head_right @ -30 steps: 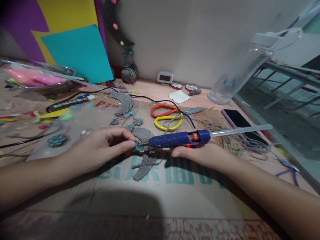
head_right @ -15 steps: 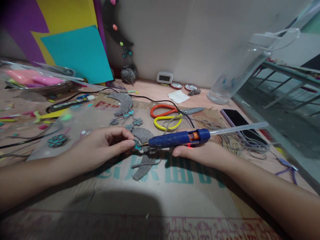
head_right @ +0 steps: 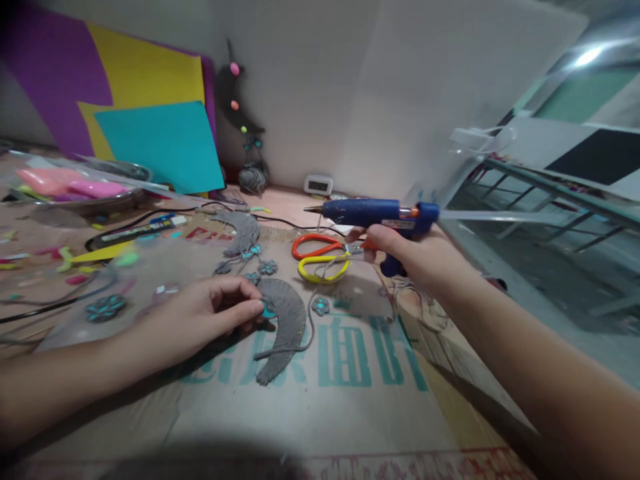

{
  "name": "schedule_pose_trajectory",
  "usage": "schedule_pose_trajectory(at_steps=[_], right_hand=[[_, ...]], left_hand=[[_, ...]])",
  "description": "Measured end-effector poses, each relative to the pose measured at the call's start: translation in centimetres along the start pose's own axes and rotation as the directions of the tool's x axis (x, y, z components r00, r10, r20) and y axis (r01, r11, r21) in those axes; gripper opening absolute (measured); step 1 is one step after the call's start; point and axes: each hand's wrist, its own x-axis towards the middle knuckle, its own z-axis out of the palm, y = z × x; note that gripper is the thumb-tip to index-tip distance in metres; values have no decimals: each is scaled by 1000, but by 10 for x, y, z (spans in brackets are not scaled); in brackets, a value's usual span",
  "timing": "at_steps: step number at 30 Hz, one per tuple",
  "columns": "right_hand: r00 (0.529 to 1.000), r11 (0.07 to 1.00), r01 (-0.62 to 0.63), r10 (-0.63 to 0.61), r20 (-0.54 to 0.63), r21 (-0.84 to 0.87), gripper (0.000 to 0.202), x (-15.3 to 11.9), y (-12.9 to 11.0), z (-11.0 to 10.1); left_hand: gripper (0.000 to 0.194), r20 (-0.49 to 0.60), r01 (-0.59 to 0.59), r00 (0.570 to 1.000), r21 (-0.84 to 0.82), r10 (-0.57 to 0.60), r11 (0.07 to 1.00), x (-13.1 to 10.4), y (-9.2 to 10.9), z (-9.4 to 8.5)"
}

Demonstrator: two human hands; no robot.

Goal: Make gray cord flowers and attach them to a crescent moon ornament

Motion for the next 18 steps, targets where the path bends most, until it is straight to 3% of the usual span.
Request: schedule_pose_trajectory(at_steps=[4,10,14,18], right_hand=[[990,960,-74,37,-139,-269,26,55,3,-9],[977,960,-179,148,-151,-214,27,124,60,0],[975,951,-190,154,-161,-242,29,143,81,6],[976,940,-194,156,-151,-282,33,134,82,1]], left_hand=[[29,-3,16,1000,-10,-16,1000,1,-1,1],[30,12,31,999,7,-31,999,1,-3,1],[29,22,41,999,-1,-41,999,1,0,2],[26,26,41,999,-6,-41,999,0,3,2]])
